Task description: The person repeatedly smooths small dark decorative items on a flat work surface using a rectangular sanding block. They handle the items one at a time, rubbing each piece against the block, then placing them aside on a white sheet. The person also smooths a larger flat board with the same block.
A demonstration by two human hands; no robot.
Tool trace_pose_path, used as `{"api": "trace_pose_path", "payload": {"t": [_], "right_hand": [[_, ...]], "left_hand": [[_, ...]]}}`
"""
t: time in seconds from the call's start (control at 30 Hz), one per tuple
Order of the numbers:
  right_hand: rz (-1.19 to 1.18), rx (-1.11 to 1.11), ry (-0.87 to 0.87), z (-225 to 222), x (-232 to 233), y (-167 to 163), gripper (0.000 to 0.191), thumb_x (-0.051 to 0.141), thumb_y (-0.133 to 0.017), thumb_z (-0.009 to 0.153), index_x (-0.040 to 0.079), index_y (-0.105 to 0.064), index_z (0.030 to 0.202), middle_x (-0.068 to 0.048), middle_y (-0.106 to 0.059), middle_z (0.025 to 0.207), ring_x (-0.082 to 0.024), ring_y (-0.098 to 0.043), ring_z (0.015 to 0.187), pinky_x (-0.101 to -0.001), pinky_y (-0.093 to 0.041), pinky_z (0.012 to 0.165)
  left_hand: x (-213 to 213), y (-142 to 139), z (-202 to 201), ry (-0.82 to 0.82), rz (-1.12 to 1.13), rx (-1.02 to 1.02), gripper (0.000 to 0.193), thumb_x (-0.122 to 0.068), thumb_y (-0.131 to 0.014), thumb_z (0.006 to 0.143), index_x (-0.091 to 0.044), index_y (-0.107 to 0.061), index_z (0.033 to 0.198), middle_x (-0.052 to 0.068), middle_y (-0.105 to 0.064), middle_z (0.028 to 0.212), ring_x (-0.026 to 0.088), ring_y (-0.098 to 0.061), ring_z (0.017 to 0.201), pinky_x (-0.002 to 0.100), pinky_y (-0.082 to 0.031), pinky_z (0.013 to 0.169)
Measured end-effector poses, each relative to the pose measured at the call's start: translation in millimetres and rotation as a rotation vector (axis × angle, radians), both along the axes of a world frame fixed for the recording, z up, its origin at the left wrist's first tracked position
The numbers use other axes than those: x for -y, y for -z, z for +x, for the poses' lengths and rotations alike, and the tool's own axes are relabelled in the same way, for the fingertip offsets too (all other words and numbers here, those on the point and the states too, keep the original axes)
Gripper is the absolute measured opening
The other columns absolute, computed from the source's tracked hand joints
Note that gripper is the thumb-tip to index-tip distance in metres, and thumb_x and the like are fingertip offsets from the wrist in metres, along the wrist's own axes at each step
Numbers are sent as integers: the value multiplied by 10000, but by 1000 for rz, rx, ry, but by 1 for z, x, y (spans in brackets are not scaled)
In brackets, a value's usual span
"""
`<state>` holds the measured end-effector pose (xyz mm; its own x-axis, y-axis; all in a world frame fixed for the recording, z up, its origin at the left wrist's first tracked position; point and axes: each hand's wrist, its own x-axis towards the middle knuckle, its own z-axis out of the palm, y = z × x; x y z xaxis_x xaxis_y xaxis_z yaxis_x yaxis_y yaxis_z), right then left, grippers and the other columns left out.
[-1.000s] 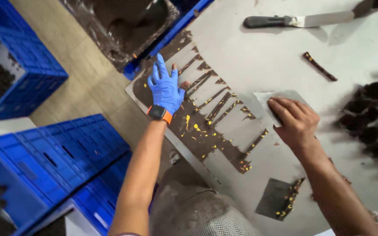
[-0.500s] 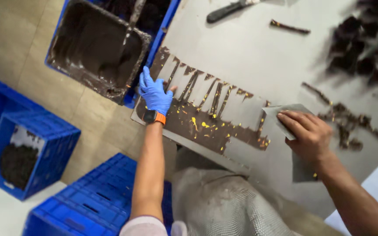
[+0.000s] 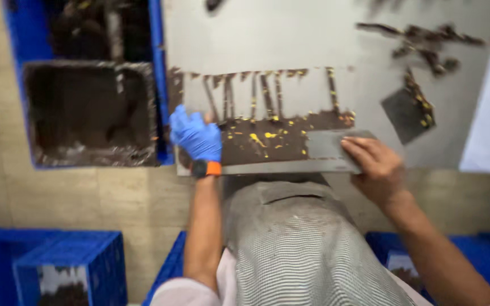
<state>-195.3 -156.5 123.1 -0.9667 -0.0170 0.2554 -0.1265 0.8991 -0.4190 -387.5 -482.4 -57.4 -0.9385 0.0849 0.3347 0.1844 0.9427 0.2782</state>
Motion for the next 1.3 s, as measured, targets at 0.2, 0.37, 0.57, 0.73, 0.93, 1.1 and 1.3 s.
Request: {"api": "trace_pose_path", "payload": {"t": [0.2, 0.37, 0.57, 0.73, 0.93, 1.1, 1.3], "right_hand": [[143, 14, 219, 41, 44, 36, 422, -58, -592, 791, -3, -662, 1204, -187, -654, 1157, -367, -668, 1042, -452, -554, 895], [198, 6, 436, 40, 47, 75, 344, 16, -570, 866, -8, -617, 1205, -195, -611, 1146, -377, -644, 1024, -457, -541, 854], [346, 170, 661, 96, -82, 91, 328, 18, -563, 895, 2, -649, 1212, -173, -620, 1064, -373, -650, 946, -473, -532, 777], [406, 192, 623, 117, -154, 106, 155, 65, -600, 998, -2, -653, 1127, -164, -649, 1083, -343, -659, 939, -462, -537, 756], [617, 1, 514, 40, -171, 120, 277, 126, -572, 877, 48, -677, 1122, -92, -679, 1054, -259, -698, 937, -425, -549, 696], [526, 139, 480, -19, -286, 95, 204, 83, -558, 902, 54, -671, 1069, -134, -680, 1003, -325, -695, 857, -478, -549, 600], [41, 294, 467, -33, -379, 51, 204, 191, -702, 874, 65, -687, 1033, -199, -660, 954, -443, -641, 900, -546, -511, 750]], "left_hand": [[-23, -42, 48, 245, 736, 470, 296, -324, -670, 1016, -54, -748, 925, 81, -742, 1019, 233, -697, 952, 367, -537, 906], [-120, -56, 106, 402, 1131, 1573, 433, -446, -612, 950, -81, -691, 1170, 40, -778, 1064, 116, -715, 946, 305, -532, 853], [-203, -59, 141, 791, 811, 1261, 503, -427, -645, 978, 21, -698, 1199, 134, -770, 1061, 190, -707, 994, 333, -552, 908], [-241, -42, 152, 1024, 312, 888, 513, -399, -664, 984, -8, -628, 1315, 206, -671, 1296, 348, -631, 1204, 424, -484, 1029], [-373, -6, 148, 1266, -314, 470, 881, -523, -674, 863, 46, -424, 1487, 216, -304, 1588, 355, -276, 1477, 457, -243, 1174], [-418, -5, 144, 1279, -430, 507, 900, -598, -686, 793, -10, -472, 1441, 185, -312, 1610, 356, -274, 1487, 492, -228, 1155], [-447, -21, 140, 814, -115, 617, 611, -561, -715, 842, -37, -656, 1151, 163, -653, 1151, 350, -610, 1118, 486, -502, 933]]}}
